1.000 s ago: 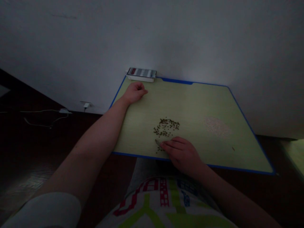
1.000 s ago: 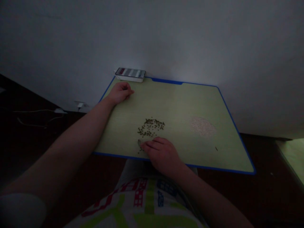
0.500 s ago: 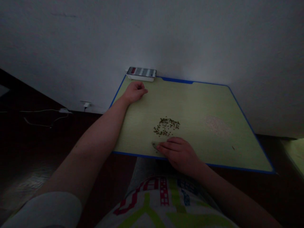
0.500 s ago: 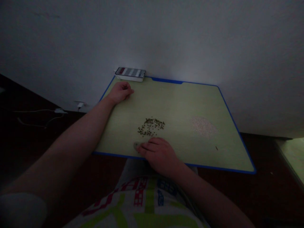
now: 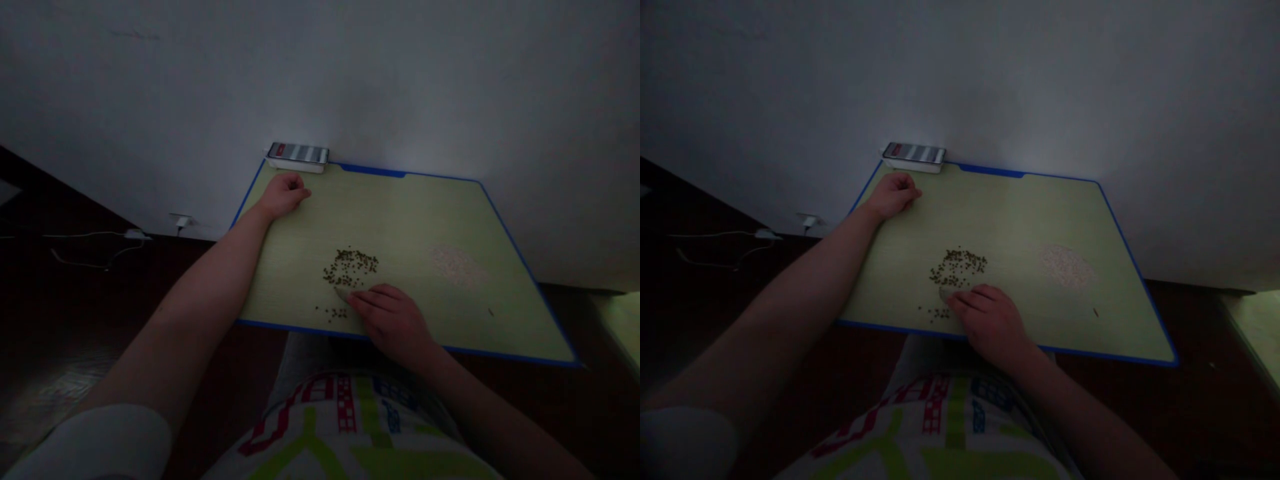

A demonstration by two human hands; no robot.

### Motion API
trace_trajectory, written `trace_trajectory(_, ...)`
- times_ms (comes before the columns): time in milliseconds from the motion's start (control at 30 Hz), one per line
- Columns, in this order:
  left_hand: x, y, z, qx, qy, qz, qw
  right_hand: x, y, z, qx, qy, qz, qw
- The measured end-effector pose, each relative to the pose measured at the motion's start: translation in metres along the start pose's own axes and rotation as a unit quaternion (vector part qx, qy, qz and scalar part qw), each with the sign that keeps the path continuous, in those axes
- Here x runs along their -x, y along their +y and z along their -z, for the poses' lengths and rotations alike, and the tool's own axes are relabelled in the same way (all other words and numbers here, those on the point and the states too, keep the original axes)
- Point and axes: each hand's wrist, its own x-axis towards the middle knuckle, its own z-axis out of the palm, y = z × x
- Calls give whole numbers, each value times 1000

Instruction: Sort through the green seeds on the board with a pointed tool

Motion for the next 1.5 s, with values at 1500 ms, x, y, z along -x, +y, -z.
trace_trajectory(1500,2,2,0,-4,0,-2,1000,-10,-11,-4,-43,-18,48,998)
